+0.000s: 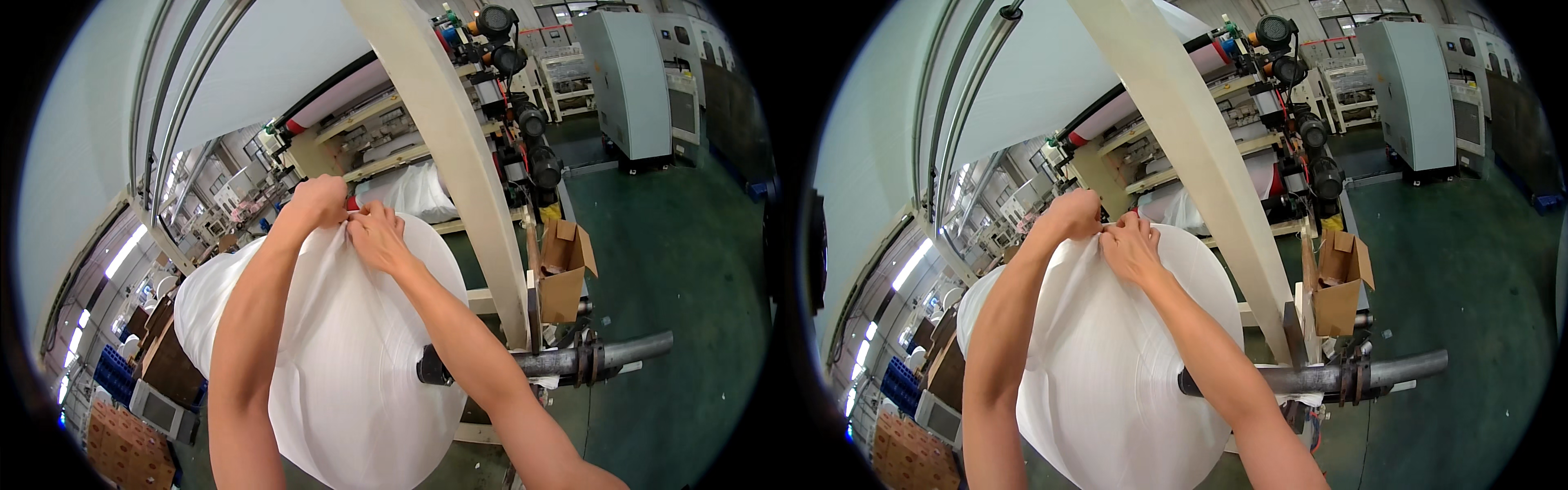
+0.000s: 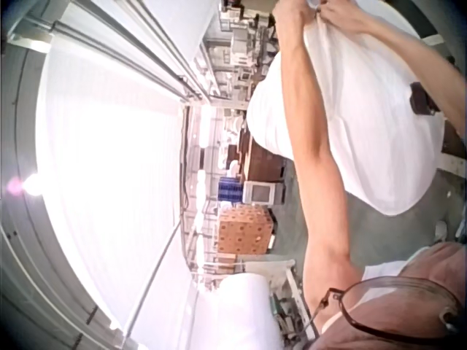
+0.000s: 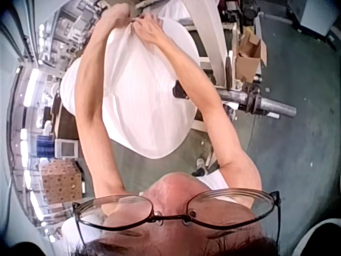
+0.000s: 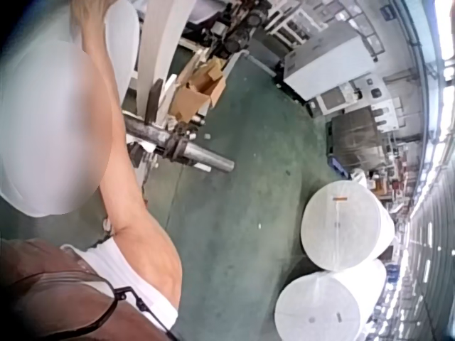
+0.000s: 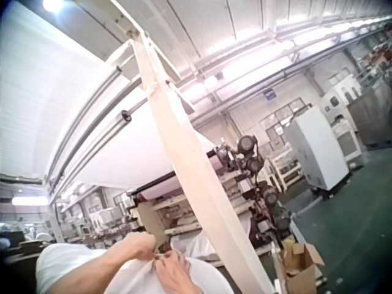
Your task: The person prepares a large roll of white packaging material on an industrial machine, pulls the material through rollers, secures it to a new core, and uses a remote control to operate the machinery.
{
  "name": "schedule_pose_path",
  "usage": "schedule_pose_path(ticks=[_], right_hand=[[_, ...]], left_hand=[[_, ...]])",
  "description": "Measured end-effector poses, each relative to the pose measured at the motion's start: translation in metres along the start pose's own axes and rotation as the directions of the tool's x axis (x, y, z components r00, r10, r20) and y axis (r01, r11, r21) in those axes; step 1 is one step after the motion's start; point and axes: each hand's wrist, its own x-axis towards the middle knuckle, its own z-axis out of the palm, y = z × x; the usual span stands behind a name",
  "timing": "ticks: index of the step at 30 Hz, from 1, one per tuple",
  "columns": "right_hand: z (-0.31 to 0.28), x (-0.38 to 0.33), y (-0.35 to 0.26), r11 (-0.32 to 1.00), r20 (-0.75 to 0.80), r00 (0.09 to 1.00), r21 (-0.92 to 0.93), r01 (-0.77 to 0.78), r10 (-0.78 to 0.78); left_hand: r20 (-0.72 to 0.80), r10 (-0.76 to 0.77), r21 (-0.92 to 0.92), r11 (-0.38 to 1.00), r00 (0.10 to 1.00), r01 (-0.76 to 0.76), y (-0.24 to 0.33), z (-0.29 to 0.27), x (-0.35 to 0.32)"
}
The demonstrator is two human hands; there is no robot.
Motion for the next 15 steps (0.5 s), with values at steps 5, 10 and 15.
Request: schedule_pose_path(ticks=[5,10,15], right_hand=[[-0.015,-0.01,-0.002,0.998,-0.108,0.992,-0.006,0.063,-0.063],[-0.006,-0.014,0.009,0.982,0.043,0.984,0.091,0.166,-0.17],[-0.011,-0.005,0.004,0.991,0.116,0.986,-0.046,0.128,-0.122]], left_hand=[[0.003,0.003,0.025,1.0,1.0,-0.003,0.001,-0.001,-0.003],[0.0,0.001,0.016,1.0,1.0,-0.001,0.003,-0.001,0.0],[-0.021,0.053,0.024,0.998,0.998,-0.052,0.003,-0.003,0.007]])
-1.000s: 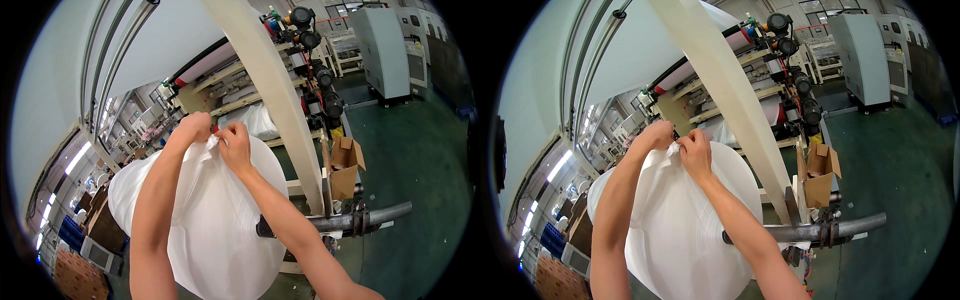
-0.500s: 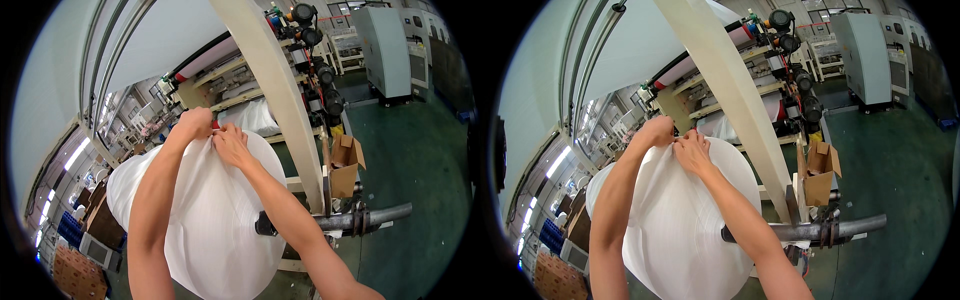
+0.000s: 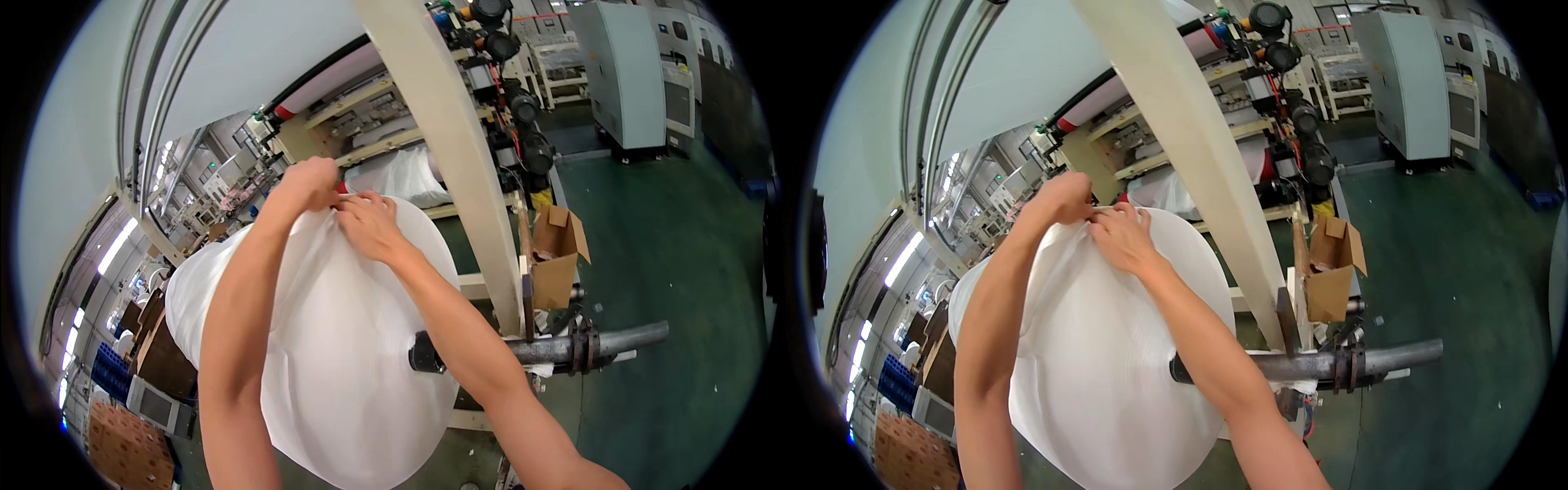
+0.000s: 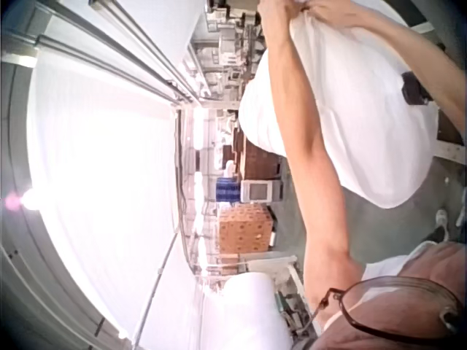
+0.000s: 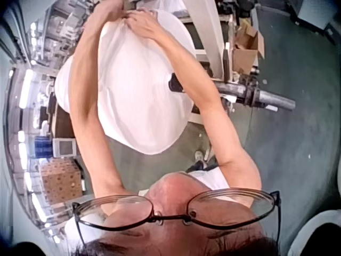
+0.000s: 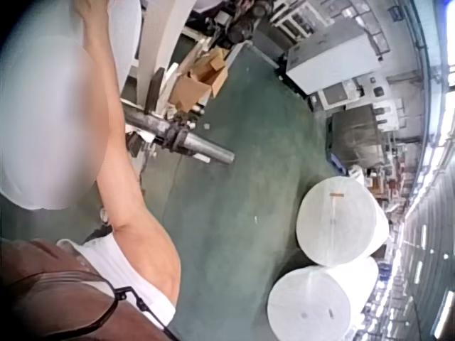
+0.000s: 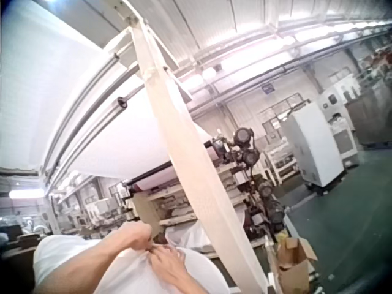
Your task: The person prepares a large roll of white packaging material on an industrial machine, pulls the material through rollers, secures it to a new core, and uses a remote control to operate the machinery.
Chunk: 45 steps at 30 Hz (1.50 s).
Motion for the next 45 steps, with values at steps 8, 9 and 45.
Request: schedule_pose_path(ticks=[8,9,45], right_hand=[[0.018,-0.061,-0.036,0.996,-0.427,0.9,0.04,-0.074,0.084],[0.009,-0.079,-0.038,0.997,-0.439,0.897,0.078,-0.028,0.06],[0.081,-0.493,-0.261,0.869,0.085,0.953,0.394,-0.301,0.291]], left_hand=[[0.116,-0.038,-0.741,0.662,0.992,0.112,-0.029,0.033,-0.021],[0.159,0.03,-0.583,0.809,0.987,0.069,0.002,0.031,-0.024],[-0.63,0.141,-0.236,0.902,0.764,-0.361,0.044,0.029,-0.383]])
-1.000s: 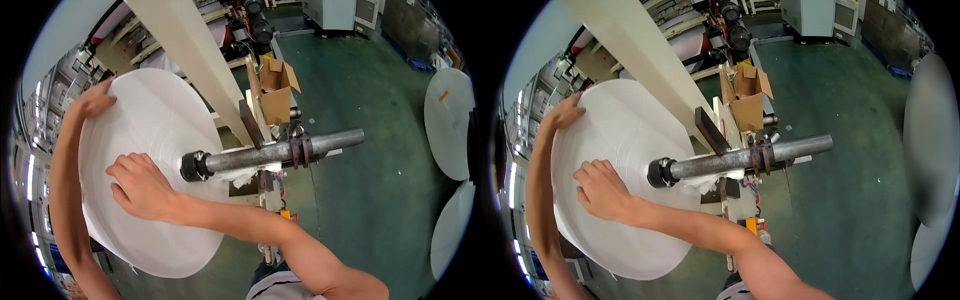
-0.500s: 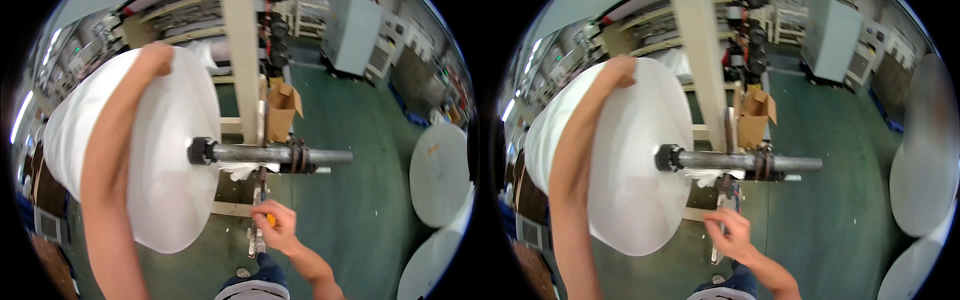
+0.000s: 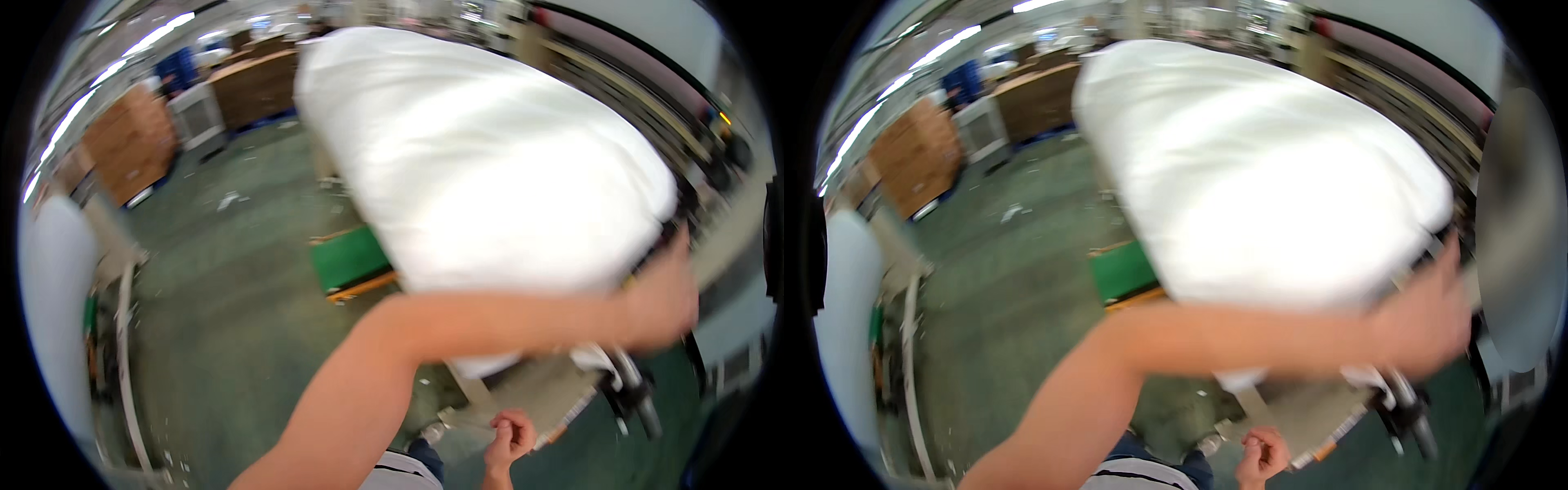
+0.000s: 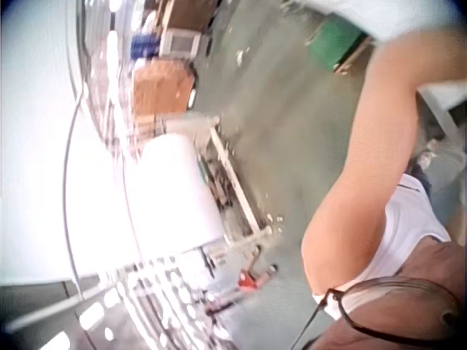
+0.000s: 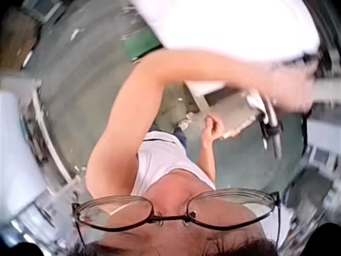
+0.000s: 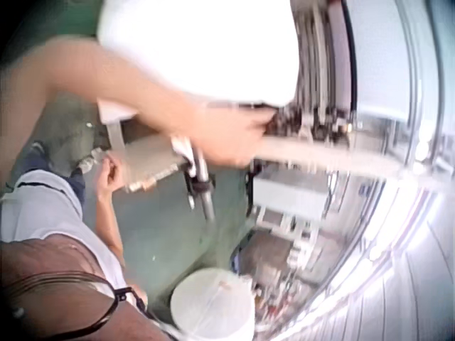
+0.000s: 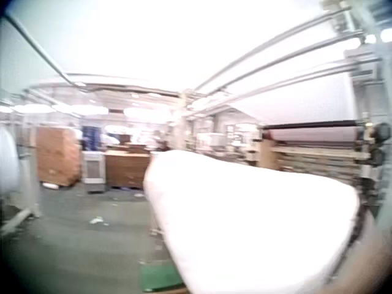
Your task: The person prepares a large roll of white packaging material on an industrial machine, pulls the material through rollers, secures it to a new core, and uses a remote control to operate the machinery.
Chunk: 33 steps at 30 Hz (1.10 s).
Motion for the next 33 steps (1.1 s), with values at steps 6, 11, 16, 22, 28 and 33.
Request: schedule_pose_path(ticks=[6,11,16,22,28,33], right_hand=[[0.221,-0.073,0.031,0.927,0.671,0.642,-0.222,-0.302,0.37],[0.397,-0.143,-0.009,0.978,0.976,0.141,-0.18,0.106,0.164],[0.567,-0.283,-0.007,0.997,0.975,-0.215,-0.069,-0.02,0.063],[0.718,-0.433,-0.089,0.979,0.835,-0.532,0.197,0.044,-0.144],[0.852,-0.593,-0.124,0.97,0.825,-0.542,0.234,0.065,-0.162],[0.903,-0.77,-0.238,0.964,0.623,-0.759,0.264,-0.025,-0.19]], left_hand=[[-0.021,-0.67,-0.562,0.622,0.742,0.545,0.08,-0.028,-0.441],[0.474,-0.789,0.392,-0.208,-0.391,0.896,0.231,-0.161,-0.78],[0.188,-0.645,0.346,-0.662,-0.74,0.665,0.335,-0.312,-0.862],[-0.021,-0.547,-0.092,-0.832,-0.837,0.547,0.383,-0.37,-0.959],[-0.033,-0.274,-0.161,-0.948,-0.961,0.276,0.488,-0.386,-1.145],[0.137,0.227,-0.302,-0.918,-0.964,-0.259,0.702,-0.341,-1.194]])
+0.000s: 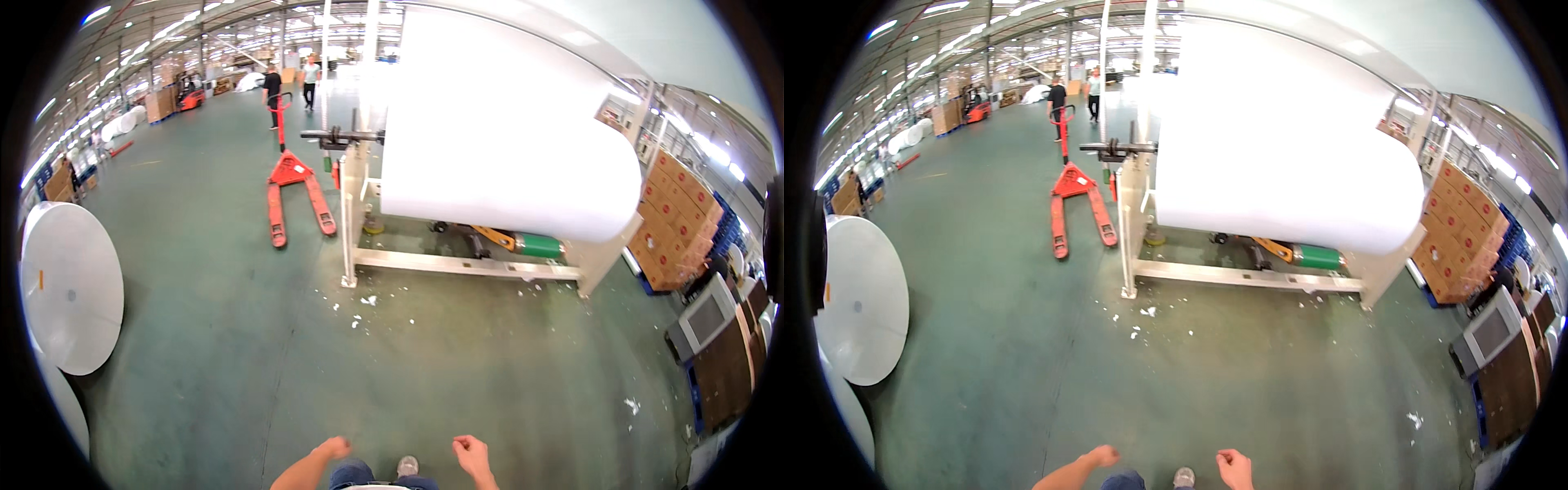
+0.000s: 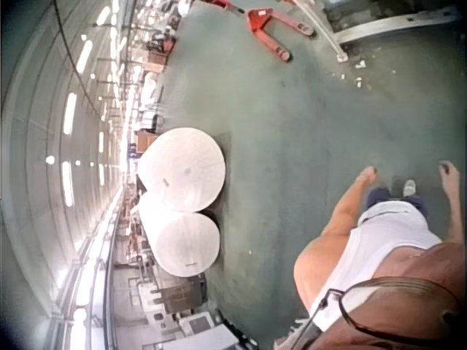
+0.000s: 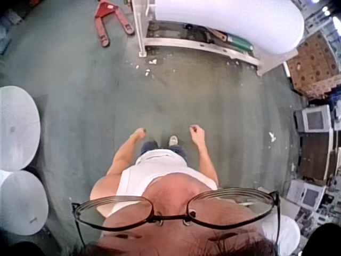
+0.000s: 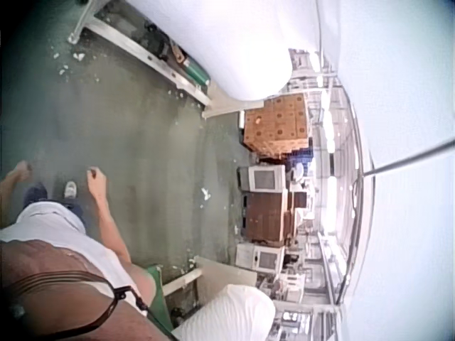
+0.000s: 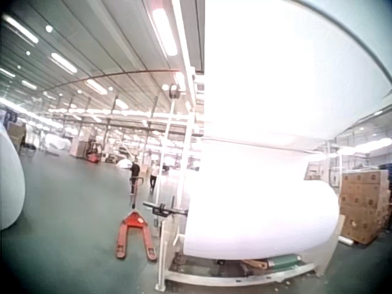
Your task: The person prepares a large roll of white packaging material on an industrial machine, pulls the material through rollers, secures it to a new core, and uses a remote control to operate the machinery.
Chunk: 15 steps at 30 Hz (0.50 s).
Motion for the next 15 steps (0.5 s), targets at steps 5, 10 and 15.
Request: schedule_pose_path(ticks=[5,10,15], right_hand=[[0.102,0.213,-0.113,0.984,0.408,0.905,-0.074,0.162,-0.119],[0.265,0.389,-0.27,0.914,0.528,0.769,0.032,0.405,-0.36],[0.446,0.582,-0.392,0.938,0.527,0.778,0.249,0.241,-0.34]], left_hand=[[-0.123,-0.399,-0.345,0.876,0.909,0.337,-0.139,-0.033,-0.025],[0.115,-0.665,-0.703,0.47,0.738,0.533,-0.206,-0.051,-0.041],[0.05,-0.7,-0.873,0.316,0.712,0.372,-0.234,-0.197,-0.005]])
